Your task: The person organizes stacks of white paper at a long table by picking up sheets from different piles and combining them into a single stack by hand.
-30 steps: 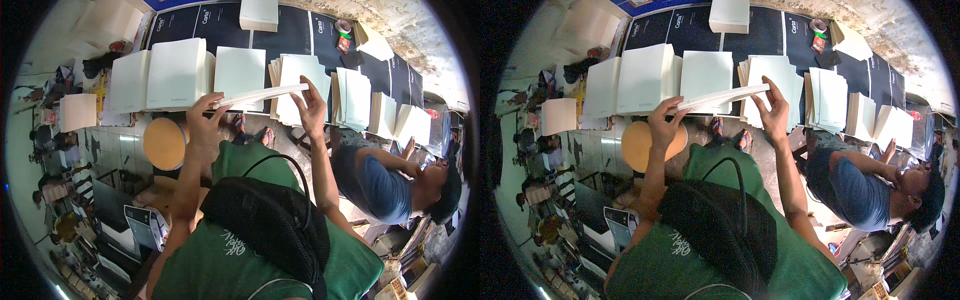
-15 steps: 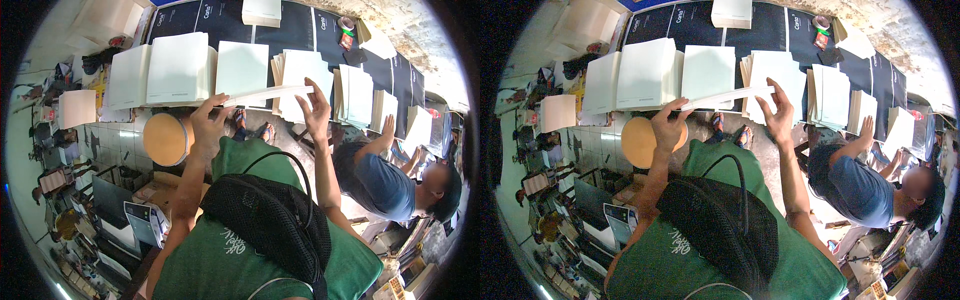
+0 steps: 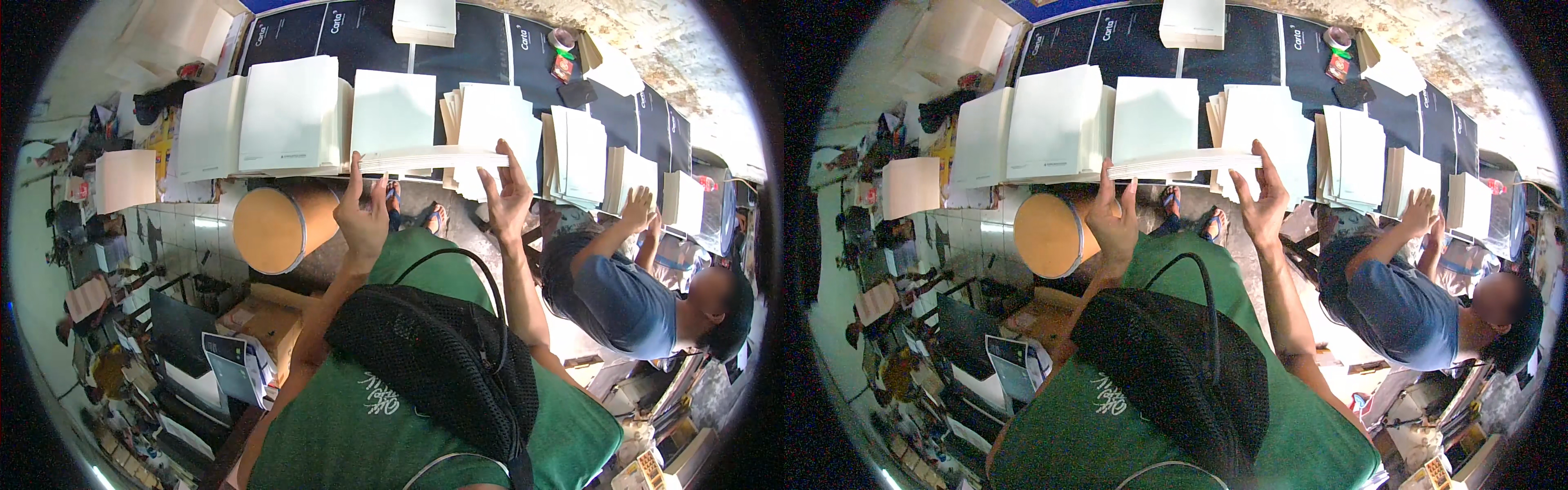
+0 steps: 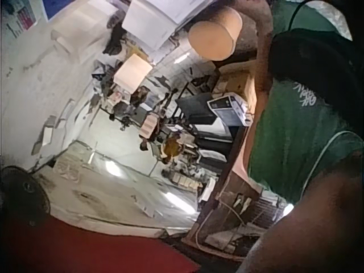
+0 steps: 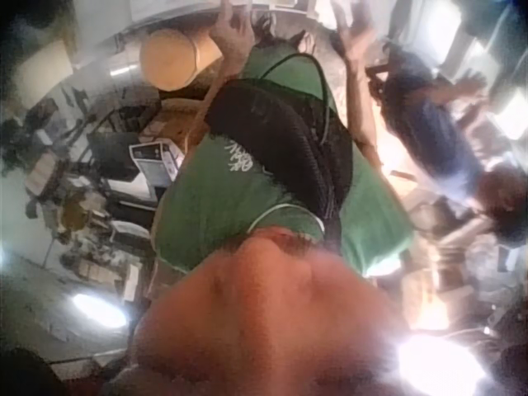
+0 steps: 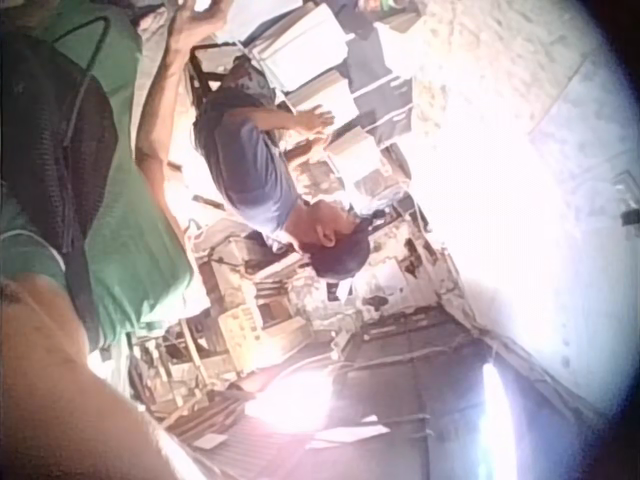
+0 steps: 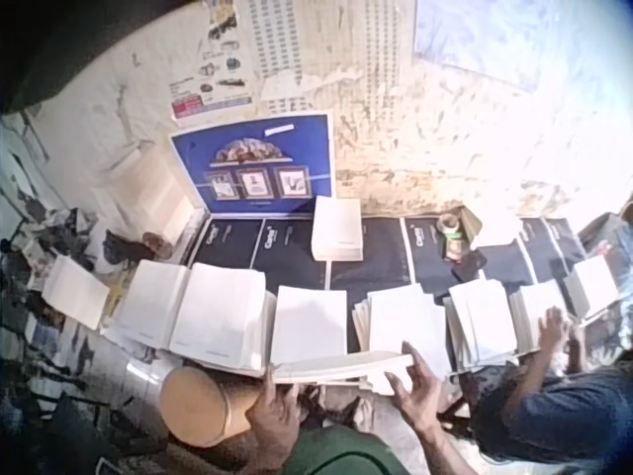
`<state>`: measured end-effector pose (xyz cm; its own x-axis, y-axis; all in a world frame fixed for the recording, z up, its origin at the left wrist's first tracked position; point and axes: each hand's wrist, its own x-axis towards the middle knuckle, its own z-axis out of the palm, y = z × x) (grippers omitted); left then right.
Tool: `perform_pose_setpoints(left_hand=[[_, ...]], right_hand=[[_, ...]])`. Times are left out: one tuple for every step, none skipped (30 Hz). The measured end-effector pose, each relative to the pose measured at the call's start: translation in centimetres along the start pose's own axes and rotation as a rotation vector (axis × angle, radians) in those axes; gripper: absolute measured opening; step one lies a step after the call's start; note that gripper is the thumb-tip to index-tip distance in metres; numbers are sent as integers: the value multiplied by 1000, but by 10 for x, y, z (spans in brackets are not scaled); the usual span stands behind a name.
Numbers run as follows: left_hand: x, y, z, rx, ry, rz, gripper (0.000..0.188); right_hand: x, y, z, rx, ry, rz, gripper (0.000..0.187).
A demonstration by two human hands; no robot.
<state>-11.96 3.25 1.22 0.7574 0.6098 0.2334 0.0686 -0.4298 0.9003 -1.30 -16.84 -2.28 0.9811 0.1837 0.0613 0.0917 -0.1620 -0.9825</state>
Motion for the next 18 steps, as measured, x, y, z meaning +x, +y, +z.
perform_pose_setpoints(left_hand=[[-1, -4, 1, -18, 5, 3, 54], [-2, -9, 2, -21, 12, 20, 54], [-3, -15, 3, -24, 19, 36, 54], [-3, -22, 4, -12, 30, 65, 54], [-2, -20, 3, -10, 28, 60, 54], [-1, -17, 2, -9, 26, 56, 55], [-3, -12, 1, -17, 13, 18, 54], [-3, -11, 0, 4, 13, 26, 54], [-3, -10, -1, 26, 14, 34, 54], [-3, -16, -2, 77, 26, 86, 54], [-3, -14, -2, 86, 21, 60, 53], [-2, -11, -3, 95, 15, 34, 53], [-5, -5, -5, 62, -10, -70, 52], [-6, -6, -5, 41, -17, -95, 50], [-6, -7, -6, 21, -22, -120, 48], [-6, -23, -7, 15, -9, -67, 45], [0, -26, -10, 8, 4, -13, 42], [5, -27, -15, 24, -48, 4, 39]], right_hand=[[0, -2, 0, 10, -8, 25, 64], [-1, -2, 0, -2, -3, 14, 63], [-2, -3, 1, -13, 1, 4, 63], [-3, -4, 1, -25, 4, -7, 62], [-5, -4, 0, -70, 5, -4, 62], [-7, -3, 0, -115, 4, -1, 62], [-9, -2, -1, -160, 4, 1, 62], [-10, -1, -1, -143, 10, -6, 61], [-11, 1, 0, -126, 16, -13, 61], [-12, 3, 0, -109, 22, -21, 61], [-13, 5, 1, -90, 28, -24, 61], [-13, 6, 1, -71, 34, -27, 61], [-14, 7, 1, -52, 39, -30, 61], [-14, 8, 1, -43, 40, -37, 61], [-14, 9, 1, -33, 42, -45, 60], [-14, 10, 1, -23, 42, -52, 60], [-14, 10, 1, -17, 43, -46, 60], [-13, 9, 0, -12, 43, -40, 60]])
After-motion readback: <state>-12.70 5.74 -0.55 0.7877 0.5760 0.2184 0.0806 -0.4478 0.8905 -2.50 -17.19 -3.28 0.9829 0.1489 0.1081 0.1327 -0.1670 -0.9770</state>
